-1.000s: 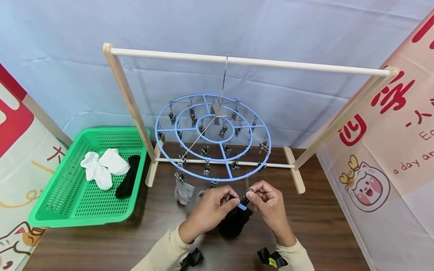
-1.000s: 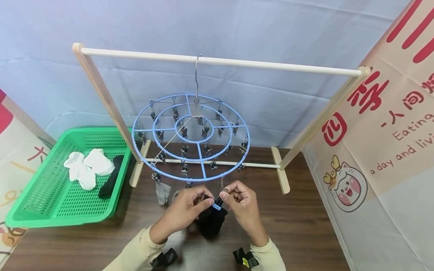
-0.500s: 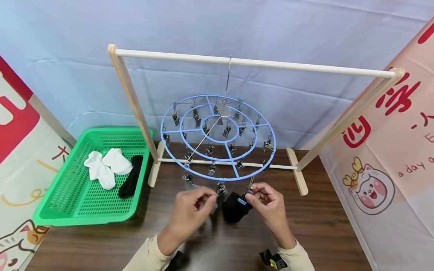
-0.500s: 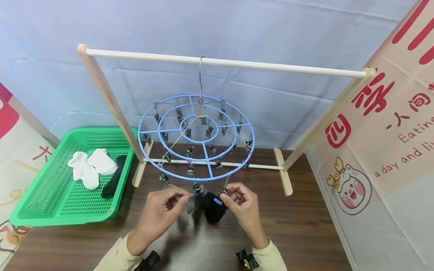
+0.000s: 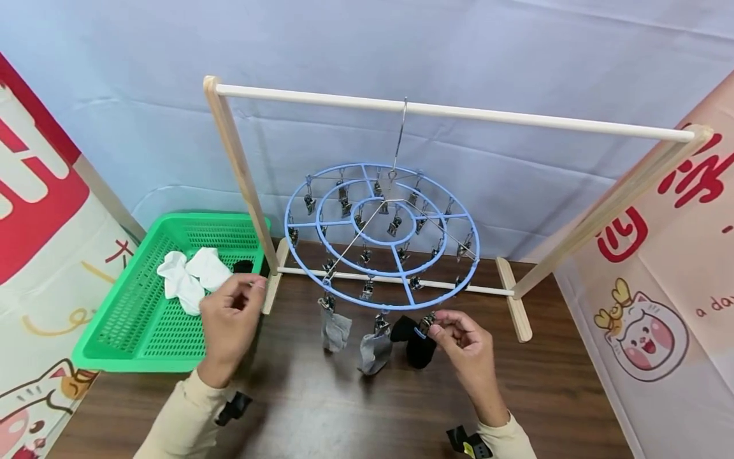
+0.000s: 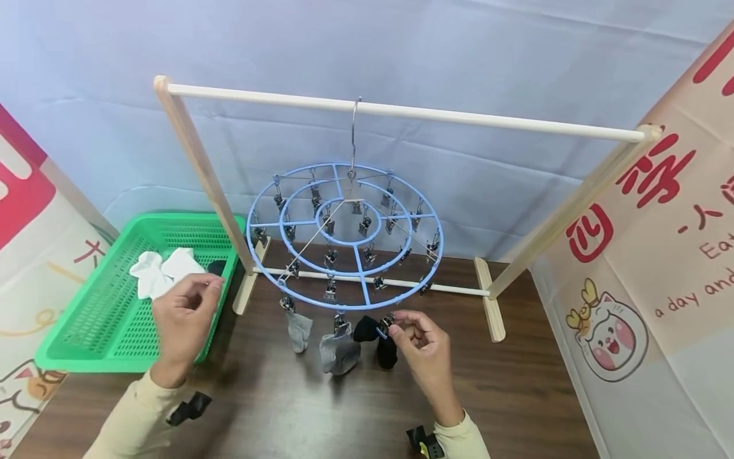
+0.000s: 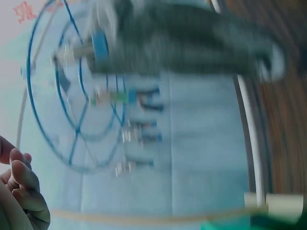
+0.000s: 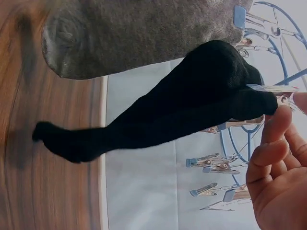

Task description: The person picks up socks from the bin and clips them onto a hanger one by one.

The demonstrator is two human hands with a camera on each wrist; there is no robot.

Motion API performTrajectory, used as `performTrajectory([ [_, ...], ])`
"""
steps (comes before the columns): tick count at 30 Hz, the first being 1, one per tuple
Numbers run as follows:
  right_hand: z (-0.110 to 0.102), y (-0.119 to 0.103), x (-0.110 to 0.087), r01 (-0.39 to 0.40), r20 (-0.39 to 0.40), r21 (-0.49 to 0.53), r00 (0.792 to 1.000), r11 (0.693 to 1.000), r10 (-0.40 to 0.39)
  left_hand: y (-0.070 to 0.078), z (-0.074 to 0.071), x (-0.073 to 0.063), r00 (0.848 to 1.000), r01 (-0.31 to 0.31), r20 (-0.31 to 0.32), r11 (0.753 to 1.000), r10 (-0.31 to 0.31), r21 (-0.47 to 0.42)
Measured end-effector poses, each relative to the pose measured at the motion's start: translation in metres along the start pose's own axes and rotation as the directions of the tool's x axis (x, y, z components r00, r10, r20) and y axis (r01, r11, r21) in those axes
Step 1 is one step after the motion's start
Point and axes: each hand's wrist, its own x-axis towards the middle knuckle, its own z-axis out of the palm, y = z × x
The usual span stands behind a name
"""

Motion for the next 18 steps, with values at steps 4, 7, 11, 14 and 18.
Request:
performTrajectory([
  [4,-0.003,-0.001,0.002,0.022,-0.122,0.028,0.992,0.999,-0.018,-0.02,-0.017,0.015,0.997,-0.071,-0.014,0.992,0.073,0.103],
  [7,-0.008,-0.003,0.006,0.018,-0.248,0.04,0.969,0.999,-0.007,-0.047,-0.032,0.023,0.983,-0.182,0.056,0.963,0.174,0.2],
  [11,-0.014,-0.007,0.012,-0.027,-0.412,0.027,0.911,0.999,0.036,-0.072,-0.046,0.032,0.955,-0.262,0.209,0.928,0.21,0.265],
  [14,-0.018,-0.009,0.019,-0.051,-0.476,-0.023,0.879,0.998,0.034,-0.081,-0.051,0.036,0.936,-0.242,0.323,0.921,0.139,0.305],
  [18,-0.021,-0.007,0.026,-0.082,-0.479,-0.126,0.878,0.989,0.012,-0.092,-0.057,0.036,0.891,-0.208,0.454,0.895,0.007,0.395],
])
